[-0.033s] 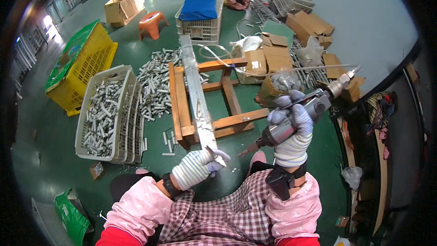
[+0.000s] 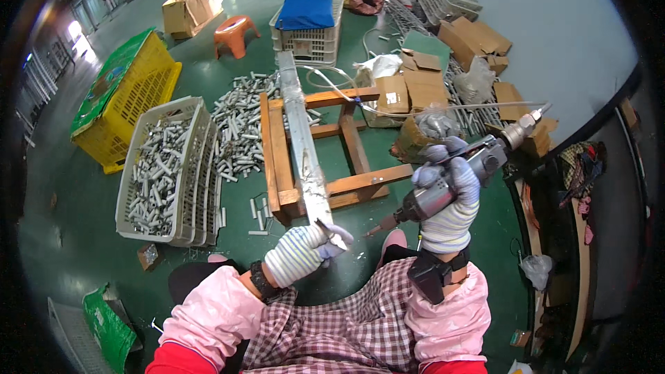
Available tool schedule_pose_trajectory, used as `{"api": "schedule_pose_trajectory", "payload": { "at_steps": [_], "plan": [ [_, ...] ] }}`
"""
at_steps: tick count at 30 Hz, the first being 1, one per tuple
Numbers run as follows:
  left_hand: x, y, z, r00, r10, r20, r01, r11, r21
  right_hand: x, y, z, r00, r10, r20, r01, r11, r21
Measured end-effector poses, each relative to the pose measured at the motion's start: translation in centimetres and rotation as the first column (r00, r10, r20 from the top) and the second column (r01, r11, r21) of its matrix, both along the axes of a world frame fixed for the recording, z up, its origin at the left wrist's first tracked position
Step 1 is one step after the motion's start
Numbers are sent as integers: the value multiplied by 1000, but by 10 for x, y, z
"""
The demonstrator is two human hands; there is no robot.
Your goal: Use a pneumatic screwdriver to fasten small plastic components into a metal jig on a factory floor.
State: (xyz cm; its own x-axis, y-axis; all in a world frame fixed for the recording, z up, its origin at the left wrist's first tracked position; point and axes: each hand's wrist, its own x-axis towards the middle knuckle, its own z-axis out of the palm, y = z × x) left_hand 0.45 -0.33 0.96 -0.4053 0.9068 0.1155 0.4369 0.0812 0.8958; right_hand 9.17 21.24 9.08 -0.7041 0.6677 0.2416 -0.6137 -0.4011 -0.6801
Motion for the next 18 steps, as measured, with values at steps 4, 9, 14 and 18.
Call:
{"api": "schedule_pose_trajectory", "payload": {
  "at_steps": [4,9,14,18],
  "plan": [
    [-13,-2,45,861,81,502,-136,988,75,3,7,-6,999,-42,-1,42,999,-11],
    [-69,-37,9,449,473,758,-577,801,-158,2,5,-13,997,-54,52,57,996,-64],
    [-98,-94,-74,248,376,893,-493,842,-218,-8,-3,-13,999,-15,46,21,989,-149],
    [-140,-129,-15,358,327,875,-888,409,211,-13,-3,-13,999,10,50,-2,987,-158]
  ]
}}
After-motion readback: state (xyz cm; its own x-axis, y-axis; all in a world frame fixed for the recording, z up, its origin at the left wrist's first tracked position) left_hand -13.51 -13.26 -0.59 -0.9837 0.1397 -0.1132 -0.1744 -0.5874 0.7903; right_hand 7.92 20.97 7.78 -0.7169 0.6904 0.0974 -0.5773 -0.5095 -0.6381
